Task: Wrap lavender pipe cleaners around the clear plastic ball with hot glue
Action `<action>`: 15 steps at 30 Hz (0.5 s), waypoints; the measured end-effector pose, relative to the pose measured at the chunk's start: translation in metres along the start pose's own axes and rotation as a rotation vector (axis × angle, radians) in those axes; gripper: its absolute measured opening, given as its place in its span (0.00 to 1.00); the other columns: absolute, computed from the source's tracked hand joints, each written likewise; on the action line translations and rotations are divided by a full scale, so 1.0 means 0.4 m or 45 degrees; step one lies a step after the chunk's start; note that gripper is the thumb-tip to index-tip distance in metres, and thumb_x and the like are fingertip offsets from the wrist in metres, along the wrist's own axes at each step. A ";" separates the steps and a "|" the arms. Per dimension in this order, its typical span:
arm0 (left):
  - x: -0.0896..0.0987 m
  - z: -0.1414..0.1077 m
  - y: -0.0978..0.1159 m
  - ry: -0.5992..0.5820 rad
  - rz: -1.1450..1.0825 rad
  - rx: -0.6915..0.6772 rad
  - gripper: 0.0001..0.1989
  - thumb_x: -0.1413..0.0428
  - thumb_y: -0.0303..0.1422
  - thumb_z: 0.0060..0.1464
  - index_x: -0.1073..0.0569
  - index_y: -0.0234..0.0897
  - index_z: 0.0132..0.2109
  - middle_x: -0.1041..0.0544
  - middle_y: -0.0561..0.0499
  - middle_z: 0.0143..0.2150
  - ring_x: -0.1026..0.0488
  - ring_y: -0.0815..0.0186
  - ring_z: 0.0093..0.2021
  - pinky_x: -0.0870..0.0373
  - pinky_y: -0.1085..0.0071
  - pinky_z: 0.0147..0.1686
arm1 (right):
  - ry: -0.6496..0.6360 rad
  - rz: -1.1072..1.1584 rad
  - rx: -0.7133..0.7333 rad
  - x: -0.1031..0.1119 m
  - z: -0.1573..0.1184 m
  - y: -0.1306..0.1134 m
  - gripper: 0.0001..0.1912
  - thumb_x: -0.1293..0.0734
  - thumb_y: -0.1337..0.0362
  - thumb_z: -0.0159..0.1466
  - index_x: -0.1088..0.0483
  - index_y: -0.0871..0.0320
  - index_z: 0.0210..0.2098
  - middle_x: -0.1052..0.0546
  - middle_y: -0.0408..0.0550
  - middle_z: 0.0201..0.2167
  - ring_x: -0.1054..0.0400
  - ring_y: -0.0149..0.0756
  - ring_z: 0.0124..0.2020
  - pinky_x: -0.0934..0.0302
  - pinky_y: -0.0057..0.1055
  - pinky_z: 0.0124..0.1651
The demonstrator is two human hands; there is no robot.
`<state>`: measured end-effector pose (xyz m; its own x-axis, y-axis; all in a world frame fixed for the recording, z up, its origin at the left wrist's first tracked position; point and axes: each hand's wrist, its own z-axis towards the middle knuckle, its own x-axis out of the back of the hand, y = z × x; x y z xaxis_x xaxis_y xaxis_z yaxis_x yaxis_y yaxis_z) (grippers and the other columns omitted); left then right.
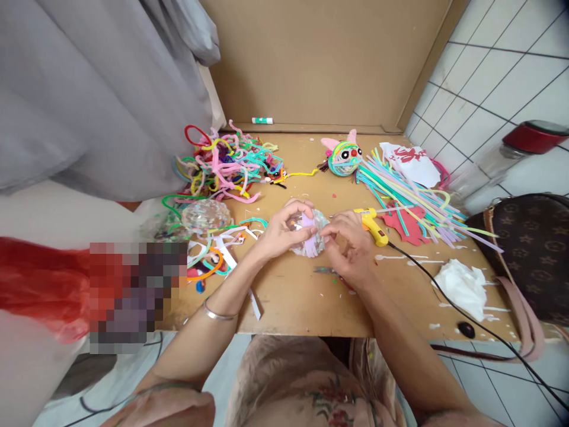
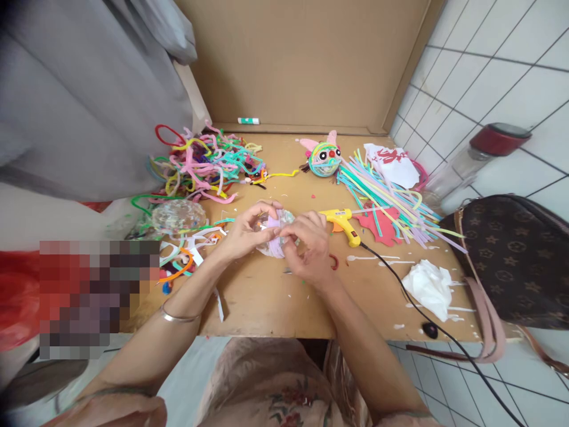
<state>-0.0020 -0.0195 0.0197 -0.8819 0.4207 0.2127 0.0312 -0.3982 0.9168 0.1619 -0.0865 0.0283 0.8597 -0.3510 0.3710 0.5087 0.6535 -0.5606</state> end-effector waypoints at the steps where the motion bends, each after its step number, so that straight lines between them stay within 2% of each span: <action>1: 0.001 0.000 -0.001 -0.006 -0.001 -0.010 0.11 0.38 0.36 0.48 0.29 0.36 0.37 0.29 0.45 0.50 0.33 0.60 0.55 0.37 0.65 0.54 | -0.019 -0.024 0.020 0.001 0.002 -0.001 0.08 0.39 0.71 0.57 0.32 0.54 0.26 0.32 0.41 0.22 0.39 0.36 0.31 0.47 0.37 0.38; 8: 0.009 0.002 -0.006 -0.038 0.034 -0.029 0.07 0.38 0.34 0.49 0.26 0.35 0.33 0.29 0.44 0.51 0.33 0.59 0.58 0.39 0.62 0.59 | -0.085 -0.116 0.130 -0.004 -0.001 0.012 0.09 0.39 0.73 0.55 0.32 0.54 0.25 0.30 0.41 0.23 0.39 0.35 0.31 0.48 0.38 0.41; 15: 0.013 0.002 0.002 -0.062 0.069 -0.043 0.07 0.39 0.35 0.50 0.25 0.36 0.32 0.29 0.44 0.51 0.33 0.58 0.58 0.39 0.60 0.60 | -0.112 -0.142 0.114 -0.009 -0.003 0.018 0.09 0.40 0.72 0.55 0.32 0.54 0.25 0.30 0.40 0.23 0.37 0.34 0.32 0.48 0.38 0.42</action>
<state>-0.0062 -0.0169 0.0219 -0.8552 0.4367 0.2791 0.0620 -0.4486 0.8916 0.1626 -0.0812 0.0219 0.7887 -0.3676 0.4928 0.5916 0.6721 -0.4454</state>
